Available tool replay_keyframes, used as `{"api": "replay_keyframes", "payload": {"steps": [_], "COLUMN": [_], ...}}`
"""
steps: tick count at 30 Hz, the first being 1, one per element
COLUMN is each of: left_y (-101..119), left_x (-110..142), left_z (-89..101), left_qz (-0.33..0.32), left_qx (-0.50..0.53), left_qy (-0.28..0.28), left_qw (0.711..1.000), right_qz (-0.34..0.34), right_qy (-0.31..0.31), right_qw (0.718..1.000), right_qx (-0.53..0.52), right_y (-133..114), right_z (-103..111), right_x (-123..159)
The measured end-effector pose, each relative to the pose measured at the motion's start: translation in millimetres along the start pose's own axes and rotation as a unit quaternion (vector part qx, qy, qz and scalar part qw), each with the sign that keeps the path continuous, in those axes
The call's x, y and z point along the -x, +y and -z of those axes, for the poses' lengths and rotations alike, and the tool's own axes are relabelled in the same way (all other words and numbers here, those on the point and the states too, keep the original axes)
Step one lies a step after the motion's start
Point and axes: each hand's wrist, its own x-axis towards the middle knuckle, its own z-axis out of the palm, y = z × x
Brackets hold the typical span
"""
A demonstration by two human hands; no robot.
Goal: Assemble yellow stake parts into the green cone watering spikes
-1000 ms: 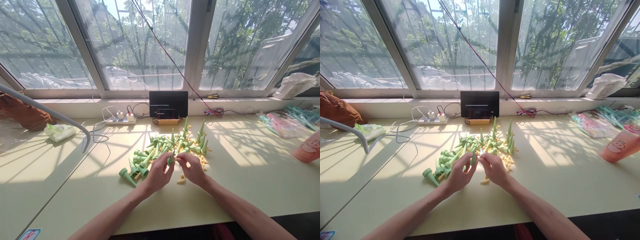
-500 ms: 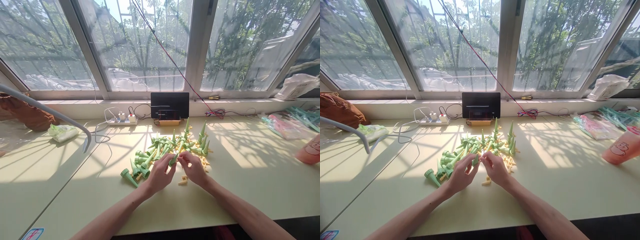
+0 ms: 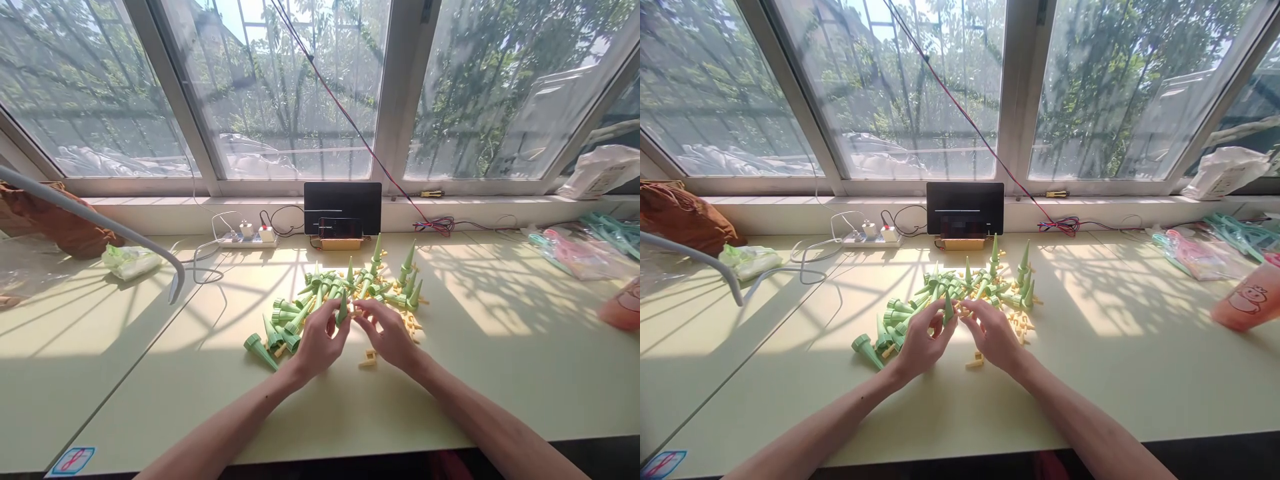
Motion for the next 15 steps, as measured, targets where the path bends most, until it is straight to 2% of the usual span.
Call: {"api": "replay_keyframes", "payload": {"steps": [15], "left_y": [-3.0], "left_x": [-1.0], "left_z": [2.1], "left_qz": [-0.018], "left_qx": [-0.025], "left_qy": [-0.004], "left_qw": [1.0], "right_qz": [-0.006], "right_qy": [-0.022], "right_qw": [1.0], "right_qx": [0.005], "right_y": [-0.3], "right_z": [-1.1], "right_x": [1.4]}}
